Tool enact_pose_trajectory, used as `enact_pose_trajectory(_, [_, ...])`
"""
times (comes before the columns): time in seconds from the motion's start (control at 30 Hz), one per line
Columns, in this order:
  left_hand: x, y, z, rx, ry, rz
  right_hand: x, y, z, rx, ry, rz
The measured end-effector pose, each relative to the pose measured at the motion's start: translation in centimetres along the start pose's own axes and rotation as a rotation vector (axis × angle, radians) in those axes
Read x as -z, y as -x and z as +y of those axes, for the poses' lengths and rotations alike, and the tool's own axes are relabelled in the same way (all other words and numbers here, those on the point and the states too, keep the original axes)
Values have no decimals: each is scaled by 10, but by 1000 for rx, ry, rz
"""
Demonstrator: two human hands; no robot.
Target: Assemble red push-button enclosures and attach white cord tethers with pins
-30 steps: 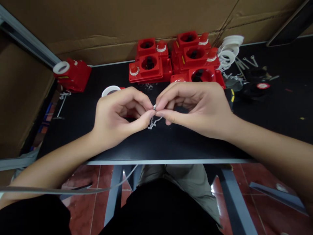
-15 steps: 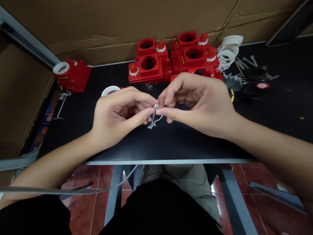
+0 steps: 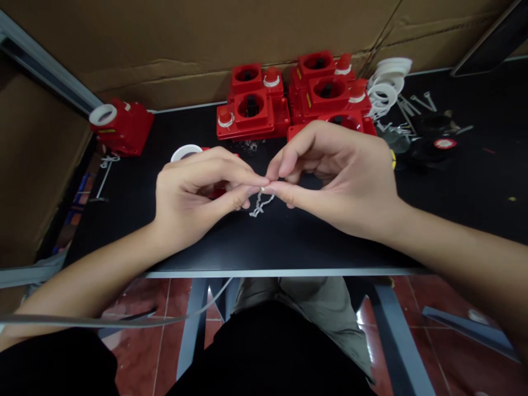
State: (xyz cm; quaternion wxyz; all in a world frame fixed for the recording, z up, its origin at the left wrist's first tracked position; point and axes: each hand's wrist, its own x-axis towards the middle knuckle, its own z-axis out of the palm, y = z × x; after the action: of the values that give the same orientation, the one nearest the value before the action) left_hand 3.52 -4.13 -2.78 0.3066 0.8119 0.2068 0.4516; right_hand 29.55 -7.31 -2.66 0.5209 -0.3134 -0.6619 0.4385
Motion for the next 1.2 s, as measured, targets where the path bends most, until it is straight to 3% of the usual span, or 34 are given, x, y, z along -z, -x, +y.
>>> enact_pose_trajectory(0.17, [-4,0,3,116,181,60,2,2,4,241,203,4])
enact_pose_trajectory(0.3, [-4,1,9,146,159,40,5,4,0,371,362,-12])
enact_pose_trajectory(0.37, [-3,0,8,131,134,48,6,5,-4,358,394,-29])
enact_pose_trajectory(0.5, [3,-3,-3,-144,111,-21,7,6,-11,333,415,-69])
enact_pose_trajectory(0.73, [9,-5,-7,-193,30,-44,8,4,-4,428,428,-109])
enact_pose_trajectory(0.9, [5,-3,-7,-182,20,-4,5,5,10,331,255,-133])
enact_pose_trajectory(1.2, [2,-6,1,-170,-82,1,5,6,10,283,219,-169])
